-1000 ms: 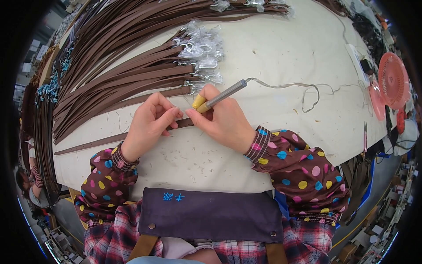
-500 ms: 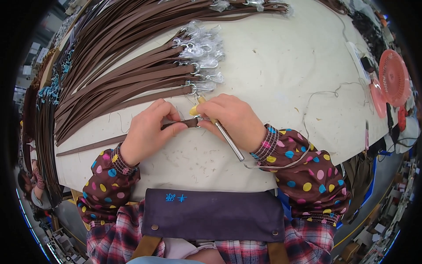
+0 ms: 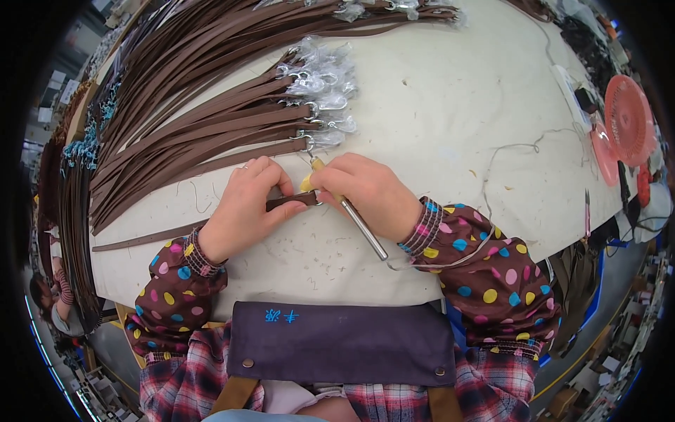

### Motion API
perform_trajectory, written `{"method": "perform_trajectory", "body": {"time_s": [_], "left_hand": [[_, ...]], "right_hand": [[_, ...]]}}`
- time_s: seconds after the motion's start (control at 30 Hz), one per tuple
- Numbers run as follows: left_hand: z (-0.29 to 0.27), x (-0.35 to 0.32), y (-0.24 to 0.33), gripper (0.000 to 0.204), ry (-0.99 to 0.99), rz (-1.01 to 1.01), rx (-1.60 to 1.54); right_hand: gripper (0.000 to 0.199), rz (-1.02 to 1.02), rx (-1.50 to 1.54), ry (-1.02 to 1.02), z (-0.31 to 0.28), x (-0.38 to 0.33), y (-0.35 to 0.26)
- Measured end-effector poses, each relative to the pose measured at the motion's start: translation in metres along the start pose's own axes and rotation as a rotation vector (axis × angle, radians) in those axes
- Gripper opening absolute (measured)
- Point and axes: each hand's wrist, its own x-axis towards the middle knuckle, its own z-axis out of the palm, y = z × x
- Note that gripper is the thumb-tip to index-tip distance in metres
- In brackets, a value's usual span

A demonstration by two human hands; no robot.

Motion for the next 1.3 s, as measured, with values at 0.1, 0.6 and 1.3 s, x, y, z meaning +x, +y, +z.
{"method": "perform_trajectory", "body": {"time_s": [0.1, 0.6, 1.3], "left_hand": [[-0.003, -0.001, -0.001, 0.019, -0.020, -0.030, -0.100], [-0.010, -0.001, 0.013, 0.027, -0.110, -0.184, -0.312], [-0.001, -0.003, -0.003, 0.011, -0.163, -0.342, -0.762]], "right_hand": [[0.023, -0.008, -0.039, -0.037, -0.006, -0.002, -0.002], [0.017, 0.280, 0.443, 0.179, 0.000, 0.006, -0.015], [0.019, 0.411, 0.489, 0.335, 0.005, 0.005, -0.011]]}}
